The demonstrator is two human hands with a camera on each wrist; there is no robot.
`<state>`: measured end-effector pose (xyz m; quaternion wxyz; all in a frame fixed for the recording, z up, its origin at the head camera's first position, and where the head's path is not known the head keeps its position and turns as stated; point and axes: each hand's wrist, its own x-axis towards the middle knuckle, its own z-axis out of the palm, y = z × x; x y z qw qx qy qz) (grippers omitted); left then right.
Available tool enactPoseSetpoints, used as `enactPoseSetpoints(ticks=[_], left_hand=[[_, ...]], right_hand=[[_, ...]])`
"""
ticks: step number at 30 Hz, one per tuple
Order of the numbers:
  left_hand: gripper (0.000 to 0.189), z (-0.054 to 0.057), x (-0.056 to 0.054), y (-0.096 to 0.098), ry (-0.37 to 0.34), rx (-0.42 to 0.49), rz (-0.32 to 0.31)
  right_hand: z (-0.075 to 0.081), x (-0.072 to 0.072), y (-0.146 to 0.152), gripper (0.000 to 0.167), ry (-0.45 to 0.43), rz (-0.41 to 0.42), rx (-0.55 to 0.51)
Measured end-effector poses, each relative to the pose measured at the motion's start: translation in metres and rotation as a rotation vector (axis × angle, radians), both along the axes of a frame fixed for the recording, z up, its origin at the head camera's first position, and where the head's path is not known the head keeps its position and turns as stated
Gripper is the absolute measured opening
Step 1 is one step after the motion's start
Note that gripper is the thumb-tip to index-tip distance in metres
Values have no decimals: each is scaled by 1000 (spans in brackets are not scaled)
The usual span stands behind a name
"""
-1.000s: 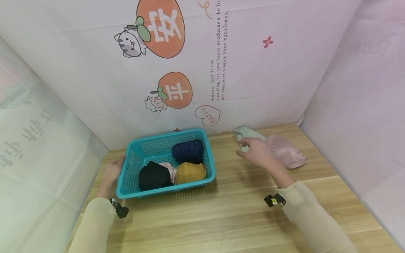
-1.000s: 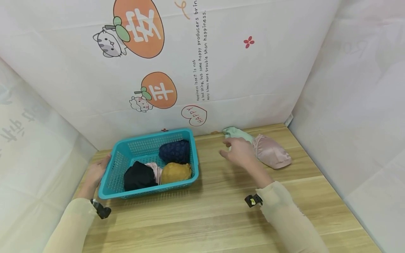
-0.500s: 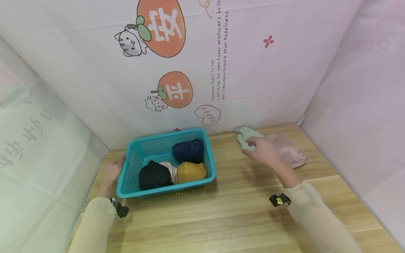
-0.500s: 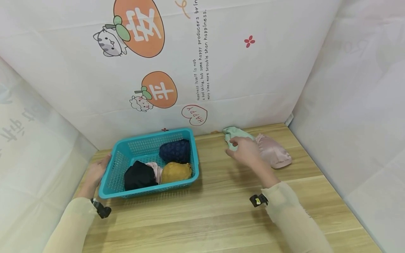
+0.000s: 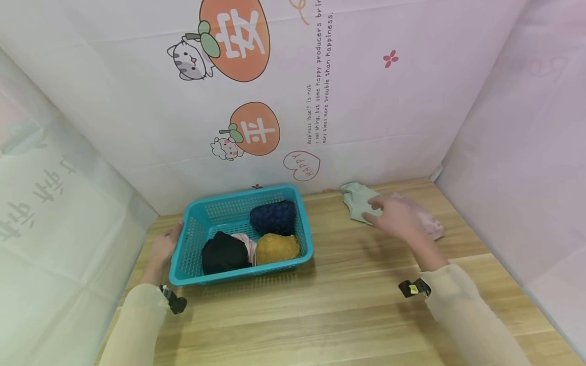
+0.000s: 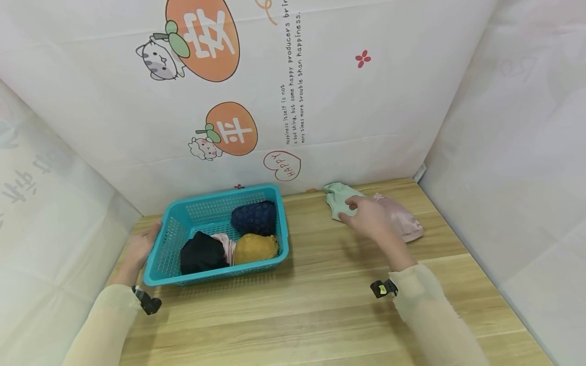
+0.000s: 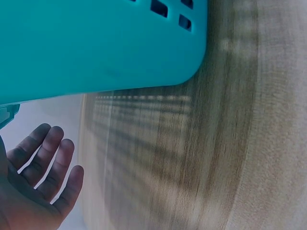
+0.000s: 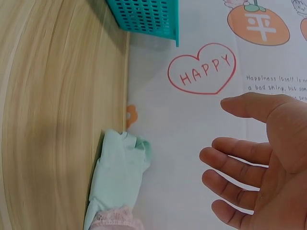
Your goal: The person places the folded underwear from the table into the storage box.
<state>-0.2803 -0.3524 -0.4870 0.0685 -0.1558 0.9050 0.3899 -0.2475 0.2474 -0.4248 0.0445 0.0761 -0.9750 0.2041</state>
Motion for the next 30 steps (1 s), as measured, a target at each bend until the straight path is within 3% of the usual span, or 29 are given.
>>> enactPoseSetpoints(ticks=[4, 19, 30], left_hand=[[99, 0, 0, 0, 2, -5, -3], [103, -1, 1, -2, 32, -21, -21], [96, -2, 0, -1, 8, -27, -19]], right_hand=[[-2, -1, 6, 54, 12, -7, 10], [-5, 6, 32, 62, -78, -69, -61], [-24, 9, 56, 47, -7, -96, -101]])
